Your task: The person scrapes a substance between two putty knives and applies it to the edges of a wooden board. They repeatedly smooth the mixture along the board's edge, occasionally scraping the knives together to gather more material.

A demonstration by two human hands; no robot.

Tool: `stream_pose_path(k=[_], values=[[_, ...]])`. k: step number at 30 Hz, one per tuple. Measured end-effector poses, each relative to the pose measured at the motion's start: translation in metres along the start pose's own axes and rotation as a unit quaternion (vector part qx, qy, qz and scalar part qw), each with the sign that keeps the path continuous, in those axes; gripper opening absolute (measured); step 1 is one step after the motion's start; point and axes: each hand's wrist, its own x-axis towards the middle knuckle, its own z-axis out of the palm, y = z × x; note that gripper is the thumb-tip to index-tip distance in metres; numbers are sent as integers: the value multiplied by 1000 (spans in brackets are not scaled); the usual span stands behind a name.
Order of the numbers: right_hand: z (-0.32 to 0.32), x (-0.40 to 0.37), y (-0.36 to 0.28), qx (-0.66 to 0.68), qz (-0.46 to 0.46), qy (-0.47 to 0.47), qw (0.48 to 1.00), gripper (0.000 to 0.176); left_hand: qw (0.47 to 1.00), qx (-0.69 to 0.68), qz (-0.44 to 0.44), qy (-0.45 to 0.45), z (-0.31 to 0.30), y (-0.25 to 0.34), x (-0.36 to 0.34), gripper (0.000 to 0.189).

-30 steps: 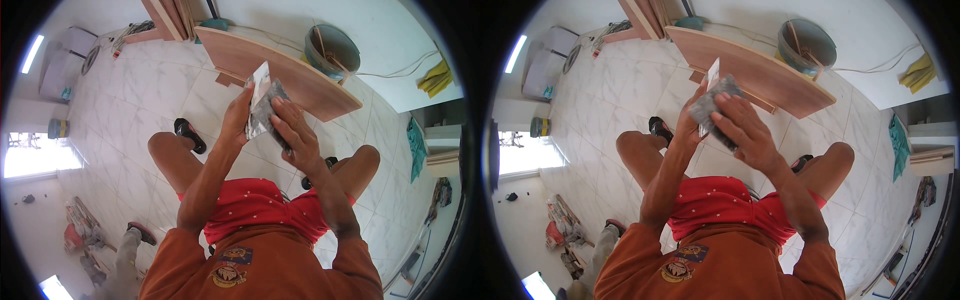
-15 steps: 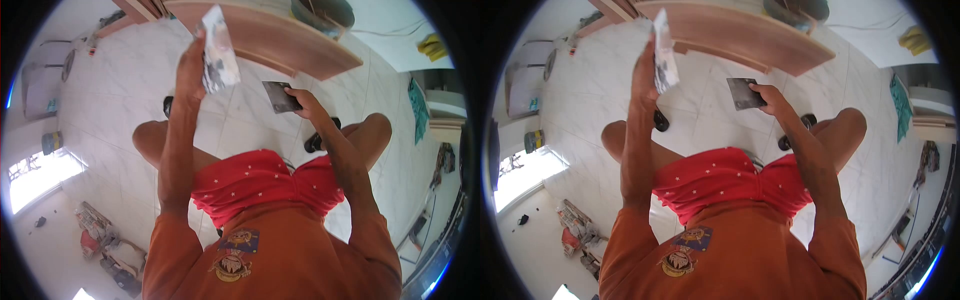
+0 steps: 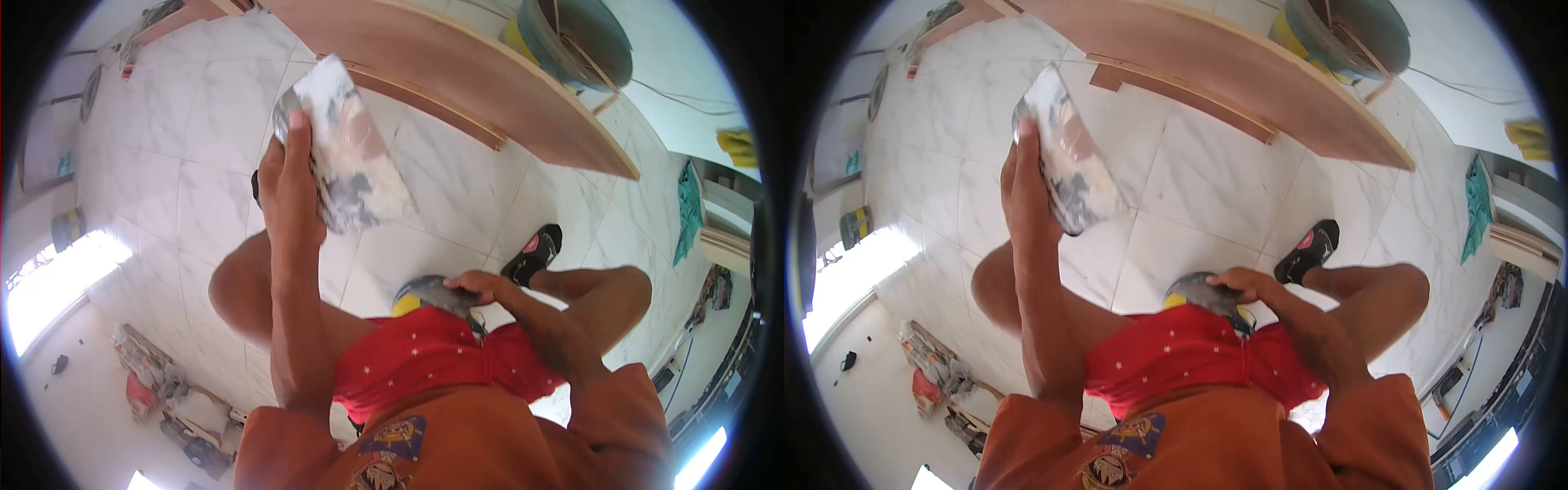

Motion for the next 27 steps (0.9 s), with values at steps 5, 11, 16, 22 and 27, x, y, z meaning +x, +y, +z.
stream_pose_path(k=[5,11,16,22,27], values=[[22,-16,-14,11,60,-7,998,31,997,-44,-56,20,9,0,23,52],[33,-11,-45,14,52,-35,998,31,997,-29,-77,8,5,14,71,51],[74,-8,-93,0,6,-8,1000,34,995,11,-103,-14,11,59,121,53],[117,-13,-153,-12,-38,15,999,35,986,28,-89,-140,7,55,201,52],[151,0,-172,-21,-71,2,997,34,966,19,-92,-240,19,52,226,50]])
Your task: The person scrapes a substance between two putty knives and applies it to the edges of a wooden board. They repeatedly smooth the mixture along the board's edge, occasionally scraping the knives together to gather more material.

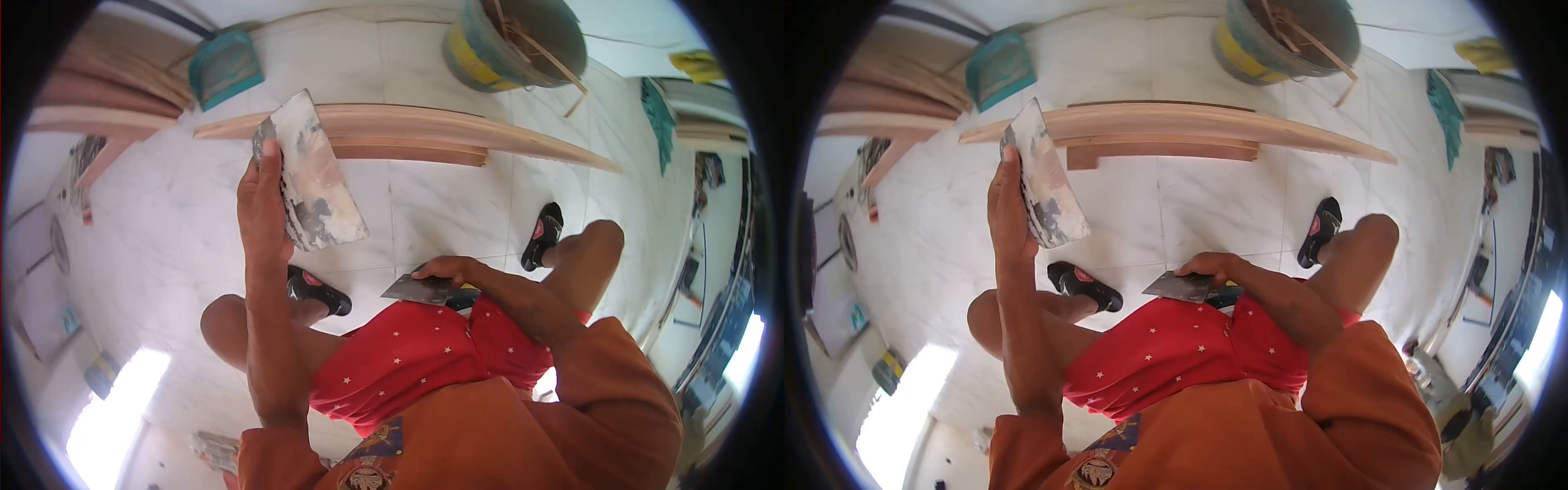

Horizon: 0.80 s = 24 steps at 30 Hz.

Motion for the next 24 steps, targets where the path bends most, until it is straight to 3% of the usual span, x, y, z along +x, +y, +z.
stream_pose_path(k=[5,8,11,15,17,19,22,24], values=[[0,7,5,49,14,-4,999,33,999,19,-6,-46,14,8,-5,50],[0,-21,11,78,-37,72,994,34,998,6,3,-60,16,4,-18,52],[-32,2,25,117,-95,76,986,36,998,-17,23,-56,13,-1,-38,48],[-67,-12,6,193,-216,16,957,37,999,26,39,-18,15,4,-53,54],[-84,-22,-7,145,-298,31,943,38,998,28,57,-22,10,-5,-63,53],[-56,-77,-19,66,-373,70,923,39,997,38,60,-28,10,-10,-68,51],[-35,-130,-8,72,-501,-53,861,42,994,37,64,-76,20,-20,-73,48],[-21,-168,9,77,-560,-54,823,45,988,65,99,-99,22,-27,-74,45]])
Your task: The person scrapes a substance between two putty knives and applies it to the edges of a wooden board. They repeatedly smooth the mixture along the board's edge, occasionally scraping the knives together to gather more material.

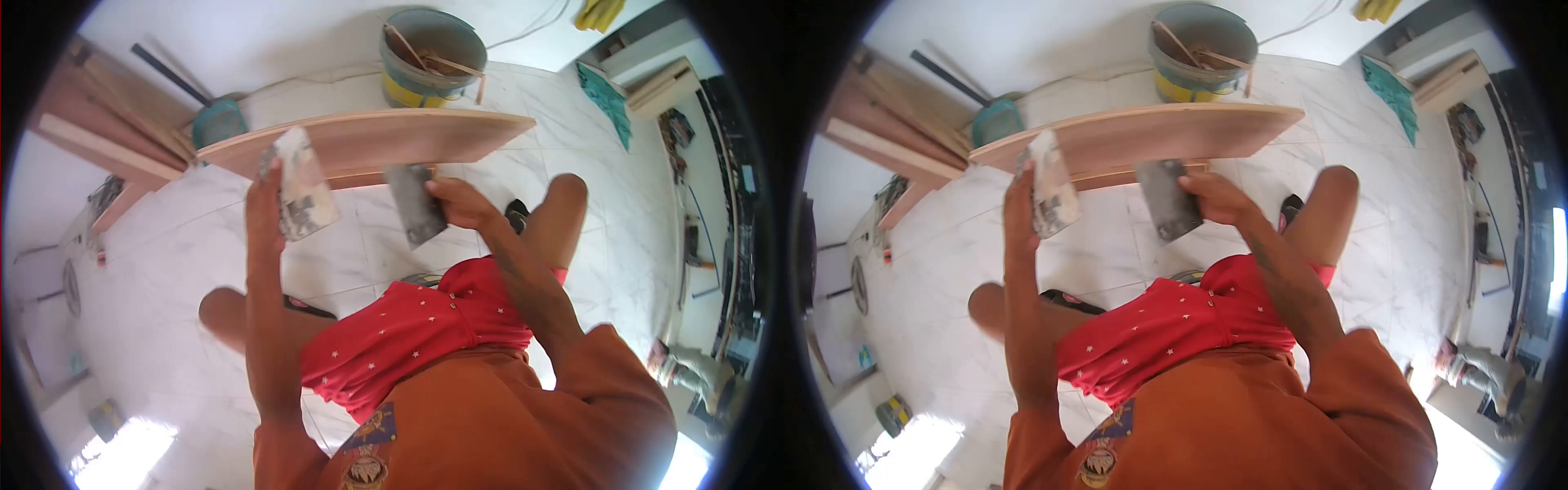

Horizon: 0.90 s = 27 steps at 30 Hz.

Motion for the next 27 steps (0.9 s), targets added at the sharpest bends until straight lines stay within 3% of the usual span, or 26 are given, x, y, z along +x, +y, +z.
stream_pose_path(k=[2,3,7,8,10,13,14,17,20,23,27], values=[[26,-37,-25,-7,-72,-9,997,48,999,35,-18,0,11,-2,-3,43],[33,-55,-38,-37,-81,-7,996,51,999,-34,1,4,26,-5,-5,44],[56,-118,-83,-237,-130,121,955,39,995,-61,-42,-60,87,23,-27,40],[68,-136,-96,-358,-133,147,912,35,994,-65,-46,-75,104,33,-31,40],[116,-160,-124,-581,-124,200,779,29,993,-42,-43,-100,126,48,-29,38],[135,-167,-132,-721,-337,148,587,32,990,-29,-30,-132,150,50,-18,37],[144,-168,-134,-726,-330,167,580,37,989,-30,-24,-142,156,50,-13,37],[151,-164,-142,-782,-350,154,493,42,981,-71,-2,-181,174,47,-5,35],[160,-156,-147,-822,-324,150,444,56,982,-49,-11,-180,183,42,5,36],[160,-147,-149,-817,-312,139,464,57,980,-62,-46,-185,191,44,9,30],[143,-140,-153,-838,-287,140,443,53,978,-70,-47,-191,201,39,14,29]])
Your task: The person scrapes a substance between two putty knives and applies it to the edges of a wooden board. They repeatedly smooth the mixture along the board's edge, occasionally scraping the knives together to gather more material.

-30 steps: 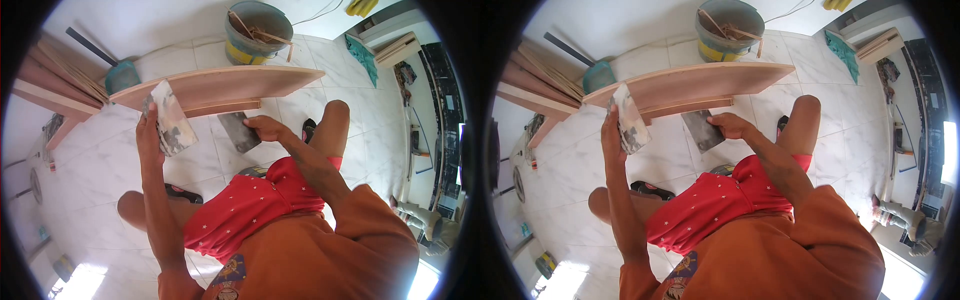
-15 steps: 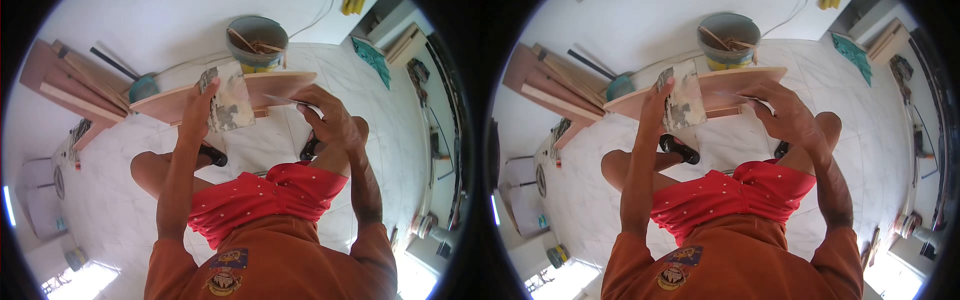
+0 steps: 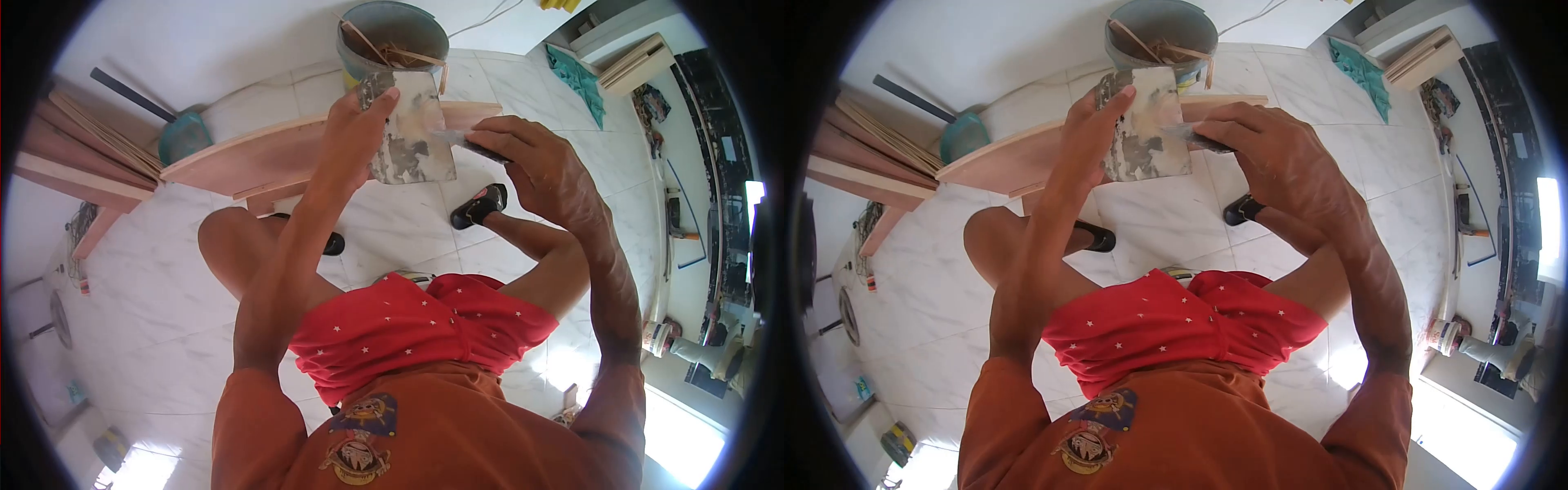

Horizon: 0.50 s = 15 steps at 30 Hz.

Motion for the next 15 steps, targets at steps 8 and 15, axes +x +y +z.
stream_pose_path(k=[8,15], values=[[9,2,24,-52,-35,-13,998,47,999,30,36,-6,7,-18,19,33],[-12,17,52,28,-46,-176,983,36,999,23,11,30,15,-37,34,30]])
